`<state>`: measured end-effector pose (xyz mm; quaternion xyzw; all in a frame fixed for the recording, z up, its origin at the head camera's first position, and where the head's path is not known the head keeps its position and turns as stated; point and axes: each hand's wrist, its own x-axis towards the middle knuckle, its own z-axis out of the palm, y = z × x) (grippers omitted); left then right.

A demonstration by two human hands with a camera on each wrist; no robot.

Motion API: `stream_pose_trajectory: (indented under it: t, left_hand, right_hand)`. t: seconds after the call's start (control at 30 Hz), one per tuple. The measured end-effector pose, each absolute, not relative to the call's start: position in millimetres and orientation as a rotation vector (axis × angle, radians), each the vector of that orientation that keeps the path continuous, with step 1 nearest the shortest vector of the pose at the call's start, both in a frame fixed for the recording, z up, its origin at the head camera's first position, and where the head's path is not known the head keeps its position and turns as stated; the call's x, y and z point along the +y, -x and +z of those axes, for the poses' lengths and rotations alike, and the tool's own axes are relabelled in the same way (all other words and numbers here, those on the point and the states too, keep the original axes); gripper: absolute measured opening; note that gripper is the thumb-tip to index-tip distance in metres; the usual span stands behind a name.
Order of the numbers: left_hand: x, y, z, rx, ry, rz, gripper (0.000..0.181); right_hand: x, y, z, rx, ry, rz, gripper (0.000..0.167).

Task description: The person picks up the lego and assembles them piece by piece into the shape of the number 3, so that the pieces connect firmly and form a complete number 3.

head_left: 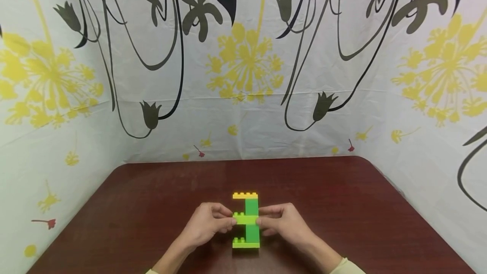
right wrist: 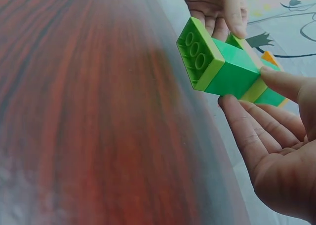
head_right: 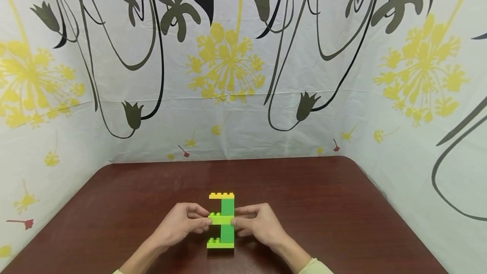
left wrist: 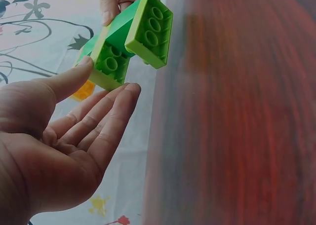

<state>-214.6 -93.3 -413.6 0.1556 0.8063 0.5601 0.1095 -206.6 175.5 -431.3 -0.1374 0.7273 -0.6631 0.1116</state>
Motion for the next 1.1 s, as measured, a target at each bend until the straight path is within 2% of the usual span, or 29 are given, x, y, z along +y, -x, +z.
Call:
stream_pose_trajectory:
  t: [0.27, 0.77, 1.1]
  left_hand:
    - [-95, 217, -423, 2.325, -0.408, 1.619, 0.028]
    - [-89, 218, -427, 2.446, -0.46, 1.5, 0.018]
    - [-82, 220, -427, 2.5, -0.373, 1.464, 0.016]
  right_hand:
    - [170, 207, -439, 2.136, 0.358, -1.978, 0.055]
    - [167, 205, -444, 2.29, 0.282, -1.92, 0.038]
    - [168, 207, -449, 2.299, 0.252, -1.863, 0.037]
